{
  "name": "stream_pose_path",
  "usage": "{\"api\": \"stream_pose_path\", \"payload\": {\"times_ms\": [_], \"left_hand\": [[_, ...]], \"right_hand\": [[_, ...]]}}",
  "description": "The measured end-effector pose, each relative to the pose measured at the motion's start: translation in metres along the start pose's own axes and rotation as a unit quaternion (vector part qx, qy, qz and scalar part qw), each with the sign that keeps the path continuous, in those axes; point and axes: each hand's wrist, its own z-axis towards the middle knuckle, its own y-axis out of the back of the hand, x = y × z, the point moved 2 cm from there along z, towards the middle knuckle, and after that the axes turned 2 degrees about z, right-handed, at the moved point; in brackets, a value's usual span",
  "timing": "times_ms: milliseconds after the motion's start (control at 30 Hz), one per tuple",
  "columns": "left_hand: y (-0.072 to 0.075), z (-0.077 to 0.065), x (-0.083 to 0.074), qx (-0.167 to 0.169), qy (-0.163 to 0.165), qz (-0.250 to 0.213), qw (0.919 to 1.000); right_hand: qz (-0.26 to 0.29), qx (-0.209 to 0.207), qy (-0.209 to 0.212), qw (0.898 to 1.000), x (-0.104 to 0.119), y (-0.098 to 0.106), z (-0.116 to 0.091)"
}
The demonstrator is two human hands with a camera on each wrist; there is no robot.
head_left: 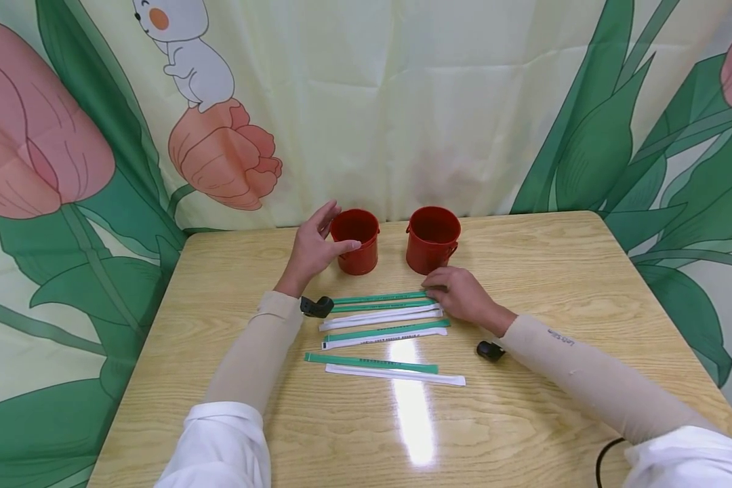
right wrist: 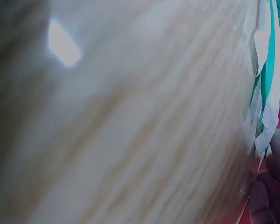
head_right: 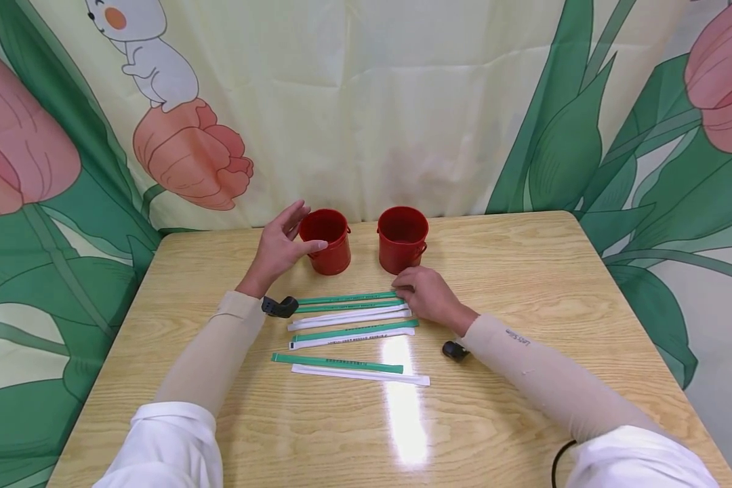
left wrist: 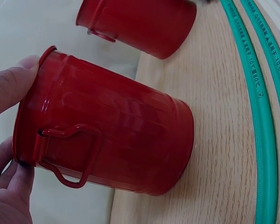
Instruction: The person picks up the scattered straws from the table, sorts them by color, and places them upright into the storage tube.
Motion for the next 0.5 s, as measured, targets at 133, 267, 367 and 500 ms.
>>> {"api": "stream_pose_path", "payload": {"times_ms": [133,267,367,500], "left_hand": [[-0.0002,0.0011,0.0008,0.0,-0.004,0.002,1.0],[-0.0003,0.0014,0.001,-0.001,-0.003,0.001,1.0],[-0.0003,0.0011,0.0007,0.0,0.0,-0.002,1.0],[-0.0001,0.0004,0.0005,0.0,0.002,-0.001,1.0]], "right_hand": [[0.015,-0.004,-0.005,1.0,-0.0014,-0.0012,0.0013],[0.031,-0.005,-0.001,0.999,-0.0021,-0.0031,0.0016],[0.042,-0.002,0.002,0.999,-0.0019,-0.0046,0.0019],[0.039,0.005,0.007,0.999,-0.0009,-0.0065,0.0032]]}}
